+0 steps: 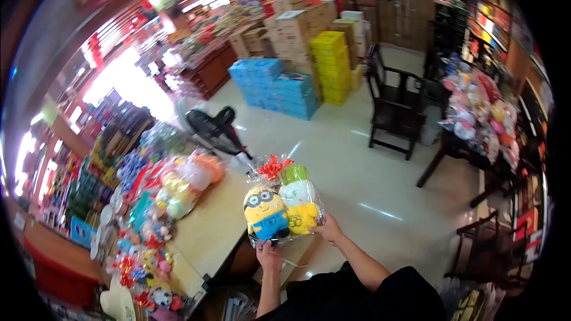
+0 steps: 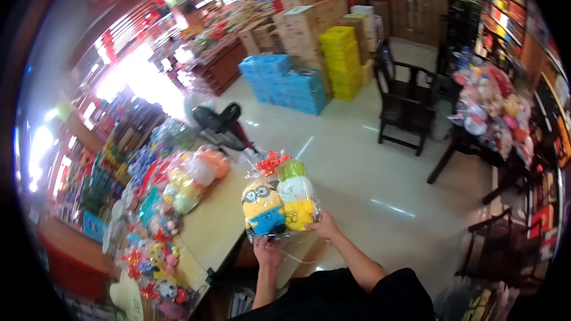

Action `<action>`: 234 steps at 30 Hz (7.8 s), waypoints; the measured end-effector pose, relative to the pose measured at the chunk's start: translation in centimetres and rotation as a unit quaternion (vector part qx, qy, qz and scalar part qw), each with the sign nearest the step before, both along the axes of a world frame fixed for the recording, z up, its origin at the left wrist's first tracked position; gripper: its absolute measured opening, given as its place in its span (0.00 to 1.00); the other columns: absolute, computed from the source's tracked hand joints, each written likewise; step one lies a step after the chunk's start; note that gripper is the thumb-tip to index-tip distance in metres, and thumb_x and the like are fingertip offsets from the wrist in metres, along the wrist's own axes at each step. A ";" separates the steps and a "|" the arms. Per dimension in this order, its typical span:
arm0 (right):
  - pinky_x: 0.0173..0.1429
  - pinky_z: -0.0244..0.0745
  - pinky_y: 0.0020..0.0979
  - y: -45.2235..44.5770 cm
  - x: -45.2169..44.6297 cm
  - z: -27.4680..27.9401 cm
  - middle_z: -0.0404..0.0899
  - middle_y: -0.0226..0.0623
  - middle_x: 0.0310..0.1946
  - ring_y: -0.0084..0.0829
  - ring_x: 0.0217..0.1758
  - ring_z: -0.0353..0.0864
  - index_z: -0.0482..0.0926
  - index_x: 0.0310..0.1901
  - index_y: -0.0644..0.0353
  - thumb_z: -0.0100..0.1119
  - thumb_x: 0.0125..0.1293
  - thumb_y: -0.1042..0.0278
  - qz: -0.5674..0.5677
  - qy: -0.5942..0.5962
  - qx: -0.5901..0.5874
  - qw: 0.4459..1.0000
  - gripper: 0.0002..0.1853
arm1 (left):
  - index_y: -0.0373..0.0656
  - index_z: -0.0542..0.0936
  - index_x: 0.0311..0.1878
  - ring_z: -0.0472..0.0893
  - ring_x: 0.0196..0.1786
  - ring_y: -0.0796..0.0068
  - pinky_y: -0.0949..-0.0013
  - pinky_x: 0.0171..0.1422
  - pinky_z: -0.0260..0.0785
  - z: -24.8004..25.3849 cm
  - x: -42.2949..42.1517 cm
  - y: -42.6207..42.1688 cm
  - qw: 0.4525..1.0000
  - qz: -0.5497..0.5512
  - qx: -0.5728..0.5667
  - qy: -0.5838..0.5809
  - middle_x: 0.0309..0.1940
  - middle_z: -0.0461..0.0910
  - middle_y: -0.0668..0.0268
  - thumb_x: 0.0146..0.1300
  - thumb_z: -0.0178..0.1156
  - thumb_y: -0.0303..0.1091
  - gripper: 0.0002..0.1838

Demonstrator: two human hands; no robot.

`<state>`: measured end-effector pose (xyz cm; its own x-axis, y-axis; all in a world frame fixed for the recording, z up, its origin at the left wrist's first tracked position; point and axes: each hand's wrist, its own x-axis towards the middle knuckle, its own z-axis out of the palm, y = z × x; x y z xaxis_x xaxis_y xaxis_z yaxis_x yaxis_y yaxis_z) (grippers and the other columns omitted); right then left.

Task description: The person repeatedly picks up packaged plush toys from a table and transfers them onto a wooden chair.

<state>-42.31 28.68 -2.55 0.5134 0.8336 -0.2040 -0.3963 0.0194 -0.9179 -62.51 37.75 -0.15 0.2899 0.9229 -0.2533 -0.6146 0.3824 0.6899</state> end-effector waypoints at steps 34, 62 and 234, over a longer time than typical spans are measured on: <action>0.40 0.75 0.28 -40.3 42.0 4.7 0.77 0.34 0.41 0.27 0.40 0.78 0.70 0.49 0.64 0.63 0.48 0.85 -0.560 0.010 0.005 0.828 0.24 | 0.38 0.68 0.58 0.78 0.50 0.63 0.58 0.59 0.70 -0.8 65.5 -25.0 0.739 -0.669 -0.055 -0.062 0.49 0.77 0.60 0.53 0.54 0.18 0.26; 0.58 0.71 0.28 -62.5 91.9 8.9 0.75 0.37 0.52 0.29 0.54 0.75 0.63 0.62 0.67 0.58 0.51 0.89 -0.584 -0.064 0.089 0.804 0.34 | 0.40 0.67 0.61 0.78 0.53 0.64 0.57 0.58 0.72 7.0 113.7 -46.1 0.668 -0.729 0.136 0.070 0.51 0.77 0.59 0.58 0.57 0.21 0.26; 0.43 0.71 0.22 -27.9 21.2 16.0 0.76 0.29 0.40 0.19 0.40 0.74 0.71 0.55 0.64 0.77 0.43 0.67 -0.489 -0.233 0.070 0.838 0.36 | 0.35 0.64 0.66 0.66 0.66 0.66 0.62 0.70 0.54 12.6 35.5 -6.7 0.728 -0.614 0.298 0.062 0.63 0.67 0.63 0.52 0.68 0.29 0.37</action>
